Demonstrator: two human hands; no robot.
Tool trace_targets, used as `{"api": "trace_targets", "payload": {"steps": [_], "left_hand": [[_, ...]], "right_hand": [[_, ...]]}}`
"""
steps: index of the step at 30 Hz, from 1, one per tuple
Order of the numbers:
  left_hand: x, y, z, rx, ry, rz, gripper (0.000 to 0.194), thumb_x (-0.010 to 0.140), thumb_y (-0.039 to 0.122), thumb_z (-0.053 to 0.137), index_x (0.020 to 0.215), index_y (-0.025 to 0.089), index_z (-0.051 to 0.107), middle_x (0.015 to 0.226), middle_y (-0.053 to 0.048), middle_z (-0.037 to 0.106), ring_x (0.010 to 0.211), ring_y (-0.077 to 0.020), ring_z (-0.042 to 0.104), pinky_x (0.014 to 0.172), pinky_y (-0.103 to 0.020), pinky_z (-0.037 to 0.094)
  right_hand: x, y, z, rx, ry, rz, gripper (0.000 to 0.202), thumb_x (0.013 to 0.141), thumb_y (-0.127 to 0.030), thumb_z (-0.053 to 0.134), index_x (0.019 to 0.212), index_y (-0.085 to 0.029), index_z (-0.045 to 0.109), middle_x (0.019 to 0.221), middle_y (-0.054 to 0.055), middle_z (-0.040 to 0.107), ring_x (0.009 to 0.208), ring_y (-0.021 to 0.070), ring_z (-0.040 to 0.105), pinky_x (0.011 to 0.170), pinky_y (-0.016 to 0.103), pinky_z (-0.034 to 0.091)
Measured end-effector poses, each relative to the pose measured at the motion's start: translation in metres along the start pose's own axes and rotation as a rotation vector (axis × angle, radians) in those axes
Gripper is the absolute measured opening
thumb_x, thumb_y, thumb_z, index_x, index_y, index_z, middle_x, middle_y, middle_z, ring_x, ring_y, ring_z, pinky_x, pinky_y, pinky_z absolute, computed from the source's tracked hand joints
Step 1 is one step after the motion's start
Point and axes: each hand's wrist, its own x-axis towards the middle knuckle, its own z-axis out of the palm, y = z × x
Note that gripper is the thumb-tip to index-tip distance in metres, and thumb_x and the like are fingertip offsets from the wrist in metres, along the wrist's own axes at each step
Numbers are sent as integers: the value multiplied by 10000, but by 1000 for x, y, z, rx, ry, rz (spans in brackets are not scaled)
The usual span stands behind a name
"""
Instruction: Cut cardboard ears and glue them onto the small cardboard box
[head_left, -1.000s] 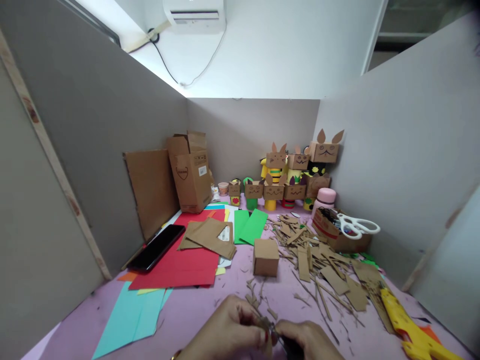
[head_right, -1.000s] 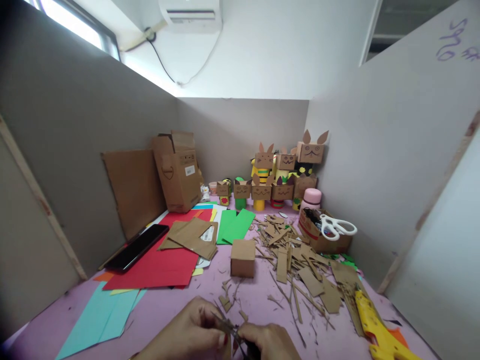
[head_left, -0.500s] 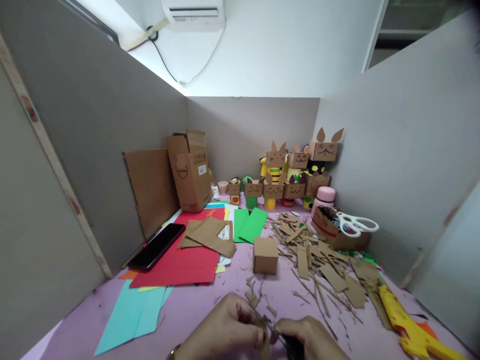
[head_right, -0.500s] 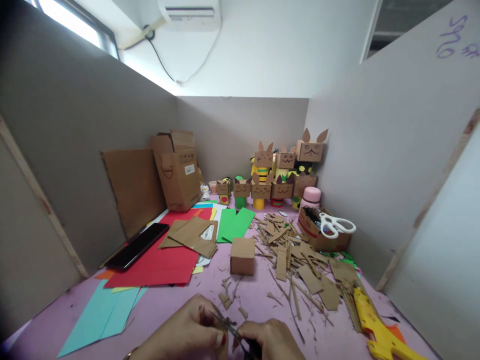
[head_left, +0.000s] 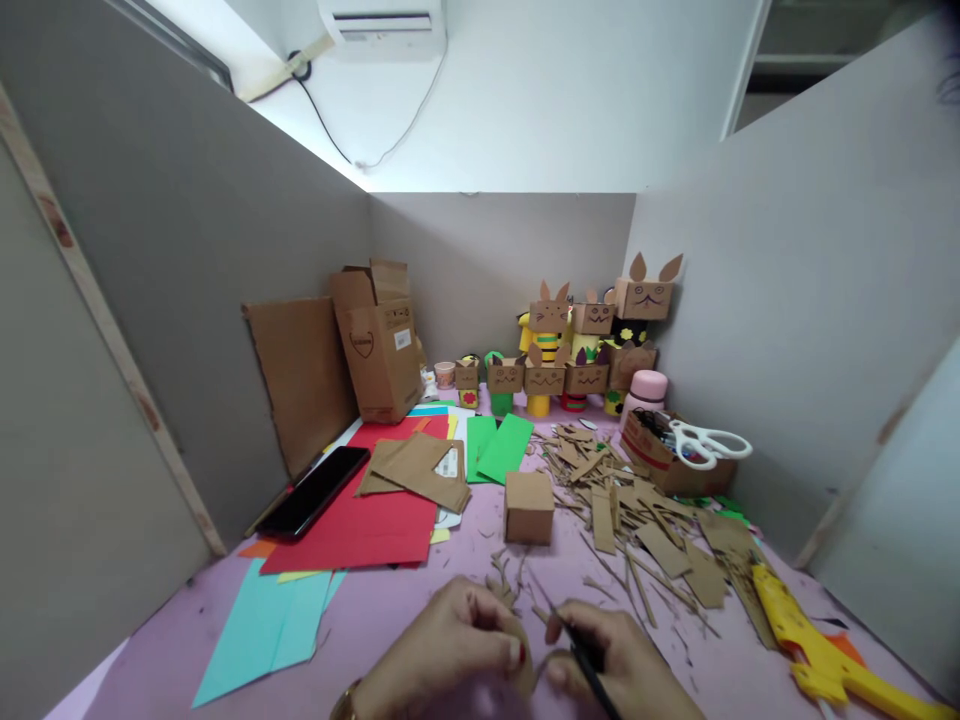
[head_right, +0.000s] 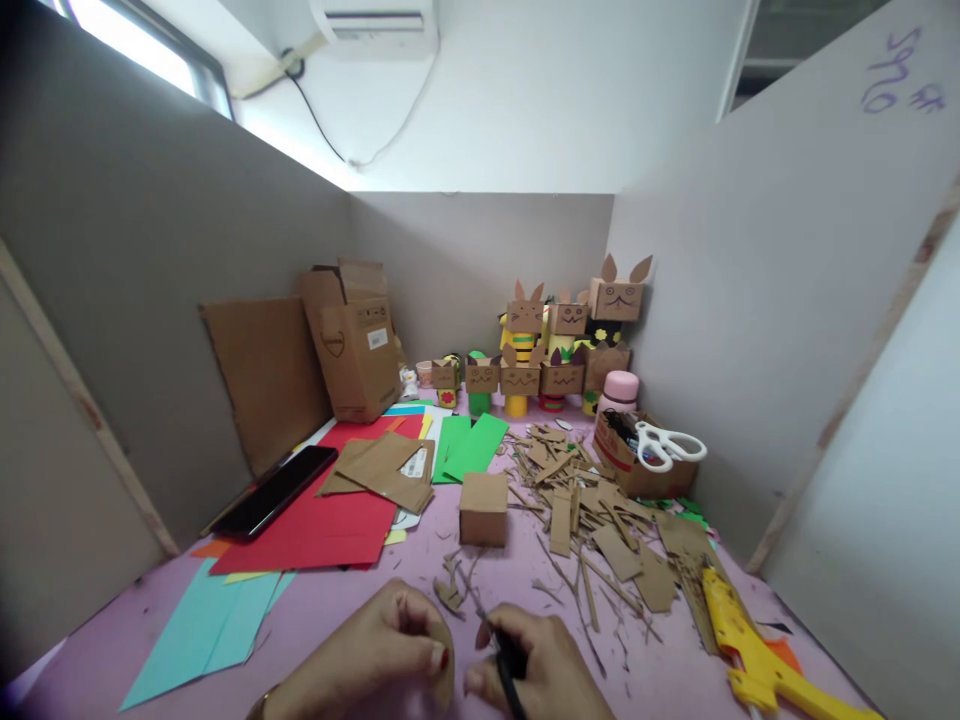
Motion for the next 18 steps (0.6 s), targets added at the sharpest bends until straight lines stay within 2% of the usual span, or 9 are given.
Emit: {"api": "trace_targets", "payload": {"steps": [4, 7, 11, 14, 18], "left_hand": [[5, -5, 0, -45, 95, 88, 137, 567, 124, 560, 506, 142, 683, 487, -5, 631, 471, -113, 487, 498, -224, 333], [8, -8, 3, -99, 129, 160, 125, 610, 145, 593, 524, 132, 682, 530, -25, 656, 533, -127, 507, 570, -238, 360], [11, -7, 12, -170, 178, 194, 161, 608, 247, 658, 496, 131, 659, 481, 1, 576, 507, -114, 439, 563, -238, 338], [13, -8, 17, -188, 249, 185, 156, 595, 256, 667, 498, 134, 654, 472, 21, 520, 506, -109, 413, 536, -229, 309], [19, -16, 15, -207, 224, 146, 190, 574, 300, 706, 499, 134, 654, 473, 24, 512, 506, -104, 405, 529, -225, 311]], "right_hand": [[4, -4, 3, 242, 65, 27, 436, 663, -532, 698, 853, -183, 518, 541, -105, 316, 508, 93, 271, 458, 203, 224], [7, -7, 14, 323, 54, 42, 416, 630, -490, 735, 795, -183, 508, 521, -104, 356, 481, 82, 301, 446, 191, 249], [11, -7, 25, 274, 136, 81, 321, 684, -439, 686, 680, -190, 482, 440, -94, 410, 386, 79, 377, 390, 181, 274], [13, -6, 25, 234, 172, 107, 279, 707, -407, 641, 656, -208, 452, 405, -105, 391, 331, 77, 376, 345, 175, 269], [13, -6, 20, 200, 187, 89, 205, 706, -350, 586, 659, -211, 443, 418, -110, 377, 338, 74, 364, 347, 175, 276]]}}
